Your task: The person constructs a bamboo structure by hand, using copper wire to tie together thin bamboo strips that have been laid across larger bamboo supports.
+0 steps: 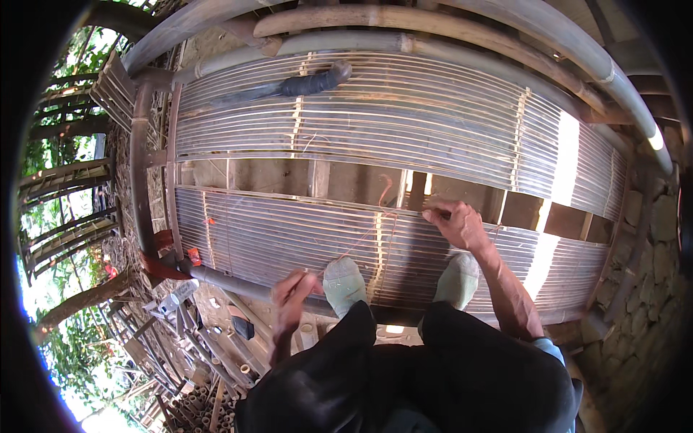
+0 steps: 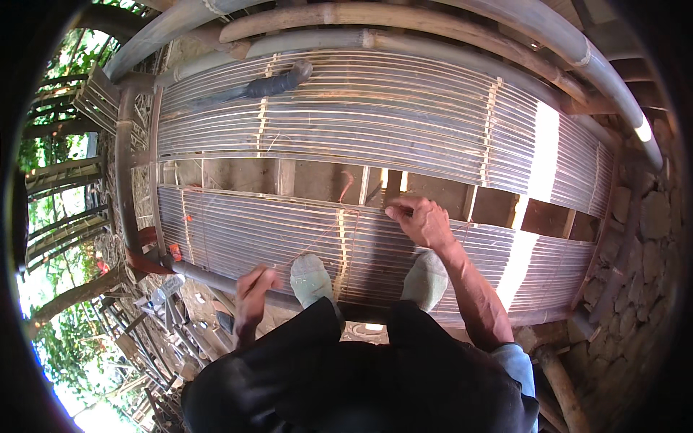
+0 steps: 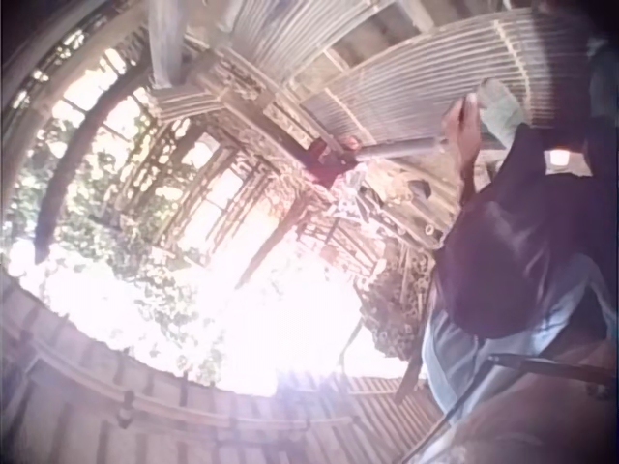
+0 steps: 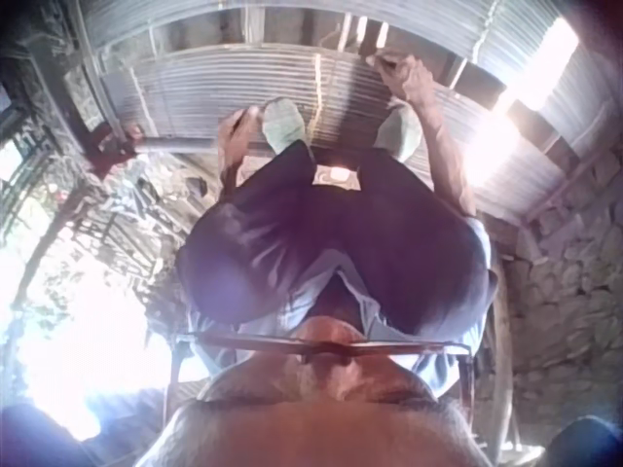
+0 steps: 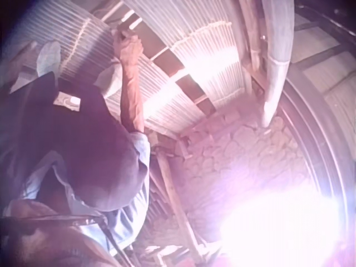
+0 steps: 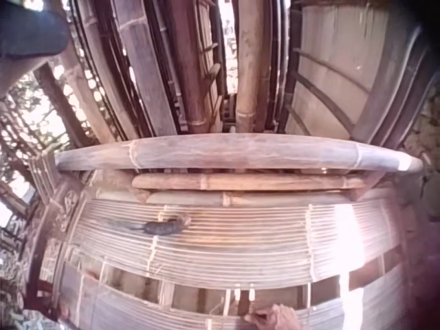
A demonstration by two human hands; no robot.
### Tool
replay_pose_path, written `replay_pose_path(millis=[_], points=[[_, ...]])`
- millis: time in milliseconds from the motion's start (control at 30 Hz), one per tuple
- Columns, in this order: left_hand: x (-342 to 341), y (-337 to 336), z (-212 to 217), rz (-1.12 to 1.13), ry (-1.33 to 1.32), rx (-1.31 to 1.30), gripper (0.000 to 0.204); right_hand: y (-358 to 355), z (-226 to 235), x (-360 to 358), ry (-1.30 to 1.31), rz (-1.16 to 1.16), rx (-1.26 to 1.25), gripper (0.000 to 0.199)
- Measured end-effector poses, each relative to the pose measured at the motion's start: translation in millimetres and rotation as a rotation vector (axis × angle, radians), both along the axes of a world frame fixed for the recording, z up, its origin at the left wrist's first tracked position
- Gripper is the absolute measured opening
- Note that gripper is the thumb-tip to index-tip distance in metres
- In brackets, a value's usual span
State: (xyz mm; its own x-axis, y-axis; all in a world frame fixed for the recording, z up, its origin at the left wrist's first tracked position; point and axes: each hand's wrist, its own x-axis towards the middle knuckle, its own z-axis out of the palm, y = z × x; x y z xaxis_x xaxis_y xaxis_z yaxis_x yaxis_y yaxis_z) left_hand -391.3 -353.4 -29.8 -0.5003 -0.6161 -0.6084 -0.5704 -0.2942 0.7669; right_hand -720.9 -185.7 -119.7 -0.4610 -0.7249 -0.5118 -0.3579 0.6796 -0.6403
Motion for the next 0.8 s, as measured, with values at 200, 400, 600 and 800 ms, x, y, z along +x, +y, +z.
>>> replay_pose_path(millis=[200,400,600,800], points=[[39.1,34.3,21.1,0.421,0.788,0.176,0.04,-24.0,-16.0,-16.8,-0.47,0.151,-0.03,0.054],[15.8,39.9,35.6,0.367,1.134,0.537,0.047,-39.8,-25.3,-20.9,-0.537,0.263,0.2,0.057],[21.9,27.4,51.9,0.326,0.622,0.426,0.049,-30.0,-45.0,-24.7,-0.569,0.245,0.19,0.056],[46.9,45.9,58.4,0.663,0.598,0.471,0.049,-30.4,-22.2,-13.6,-0.429,0.269,0.084,0.05]])
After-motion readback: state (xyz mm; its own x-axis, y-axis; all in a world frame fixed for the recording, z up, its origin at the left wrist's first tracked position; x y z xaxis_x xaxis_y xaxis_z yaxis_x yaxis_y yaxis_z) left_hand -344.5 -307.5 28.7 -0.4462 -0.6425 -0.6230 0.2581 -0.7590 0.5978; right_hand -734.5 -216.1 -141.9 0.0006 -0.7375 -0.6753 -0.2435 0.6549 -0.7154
